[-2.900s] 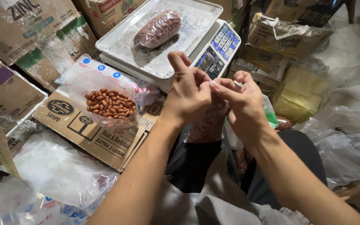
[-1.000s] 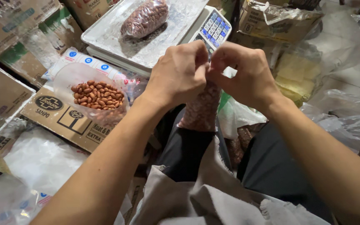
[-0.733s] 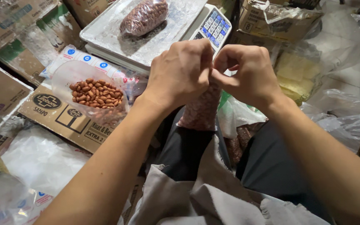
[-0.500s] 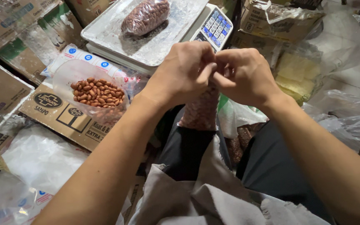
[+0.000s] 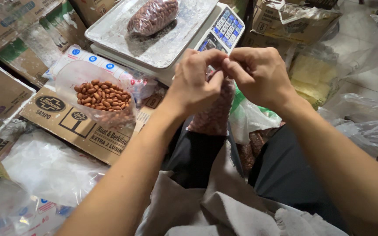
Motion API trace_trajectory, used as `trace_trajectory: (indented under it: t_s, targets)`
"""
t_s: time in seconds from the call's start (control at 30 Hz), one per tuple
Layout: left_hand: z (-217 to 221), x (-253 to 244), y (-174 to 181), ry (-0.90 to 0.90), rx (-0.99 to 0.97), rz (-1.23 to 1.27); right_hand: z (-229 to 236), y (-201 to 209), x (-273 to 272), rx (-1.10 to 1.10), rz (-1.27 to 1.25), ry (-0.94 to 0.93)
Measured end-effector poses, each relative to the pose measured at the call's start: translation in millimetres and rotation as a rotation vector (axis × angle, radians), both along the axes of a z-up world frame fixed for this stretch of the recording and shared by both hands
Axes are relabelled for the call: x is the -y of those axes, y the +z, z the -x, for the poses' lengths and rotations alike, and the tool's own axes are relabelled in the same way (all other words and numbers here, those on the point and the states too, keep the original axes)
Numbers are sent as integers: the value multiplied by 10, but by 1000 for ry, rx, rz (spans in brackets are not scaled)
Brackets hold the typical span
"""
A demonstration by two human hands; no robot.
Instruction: The person weighs peanuts on a digital scale, pours them into small plastic bags, and ties the bags closed. The process is repeated multiple times with consistent handling of peanuts and bags.
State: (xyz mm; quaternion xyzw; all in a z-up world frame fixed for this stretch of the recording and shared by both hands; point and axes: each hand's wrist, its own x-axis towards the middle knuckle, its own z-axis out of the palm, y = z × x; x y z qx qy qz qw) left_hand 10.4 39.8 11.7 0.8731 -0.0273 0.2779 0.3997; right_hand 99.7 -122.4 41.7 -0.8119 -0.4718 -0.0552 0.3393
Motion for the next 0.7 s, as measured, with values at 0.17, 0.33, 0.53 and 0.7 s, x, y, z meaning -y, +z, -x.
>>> trace_trajectory:
  t_s: [0.17,0.33,0.53,0.7]
  targets:
    - [-107,57,-140,60,99,79,42,-85,-24,-72,-217,68]
    - [-142,129,-274,104,190,155,32,-194,-31,-508,-385,46]
    - [-172,233,-335,48,205,367,9,-204,-44,-890,-593,48]
    - [-192,307,-389,36,170,460,-11,-201,-10,-1024,-651,12]
